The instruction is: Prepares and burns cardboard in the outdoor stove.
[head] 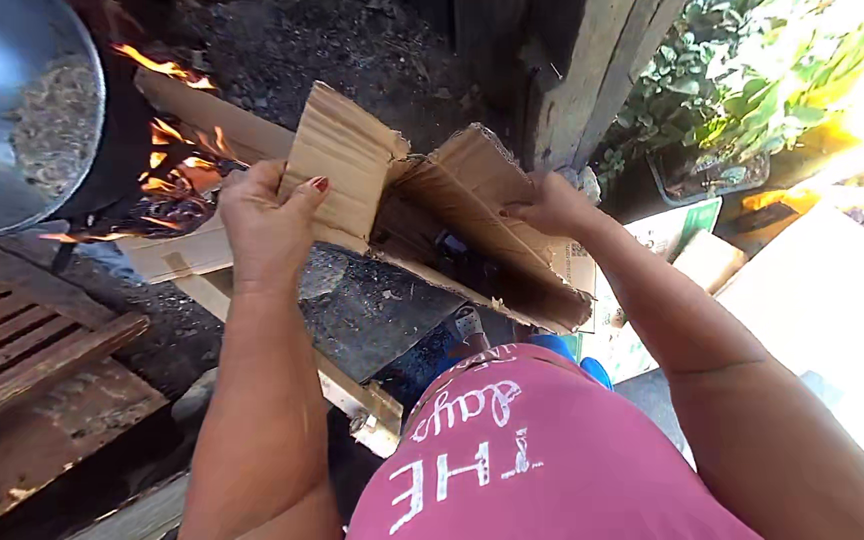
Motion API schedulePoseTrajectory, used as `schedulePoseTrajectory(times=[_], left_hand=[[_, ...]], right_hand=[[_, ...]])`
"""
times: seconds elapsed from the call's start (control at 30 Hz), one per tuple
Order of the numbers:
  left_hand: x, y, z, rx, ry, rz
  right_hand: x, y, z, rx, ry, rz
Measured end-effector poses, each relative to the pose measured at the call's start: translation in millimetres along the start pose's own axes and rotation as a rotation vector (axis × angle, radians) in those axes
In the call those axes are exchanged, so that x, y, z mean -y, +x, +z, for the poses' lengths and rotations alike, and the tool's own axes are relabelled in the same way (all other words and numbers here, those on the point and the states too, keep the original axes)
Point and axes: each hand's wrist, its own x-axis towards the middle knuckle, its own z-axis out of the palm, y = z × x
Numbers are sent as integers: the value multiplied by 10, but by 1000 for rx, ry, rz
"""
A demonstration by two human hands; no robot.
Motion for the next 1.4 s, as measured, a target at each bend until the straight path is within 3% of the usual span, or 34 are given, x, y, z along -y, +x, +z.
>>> schedulePoseTrajectory(times=[0.13,0.43,0.9,1.13,1.27,1.4], left_hand=[[-39,-125,34,17,-46,-15],[167,-304,-227,51,-33,-28],[413,-264,-337,47,-67,-164],[390,-253,-269,55,-97,-181],[351,-189,-247,62,4,-158],[59,-104,-248,74,430,-47]], right_hand=[[-158,-111,9,-2,86,-39],[40,-226,194,69,75,-88],[346,-155,288,111,-148,-108],[160,-79,262,70,-102,-130],[138,-47,244,51,-101,-139],[148,-28,241,50,-105,-156]])
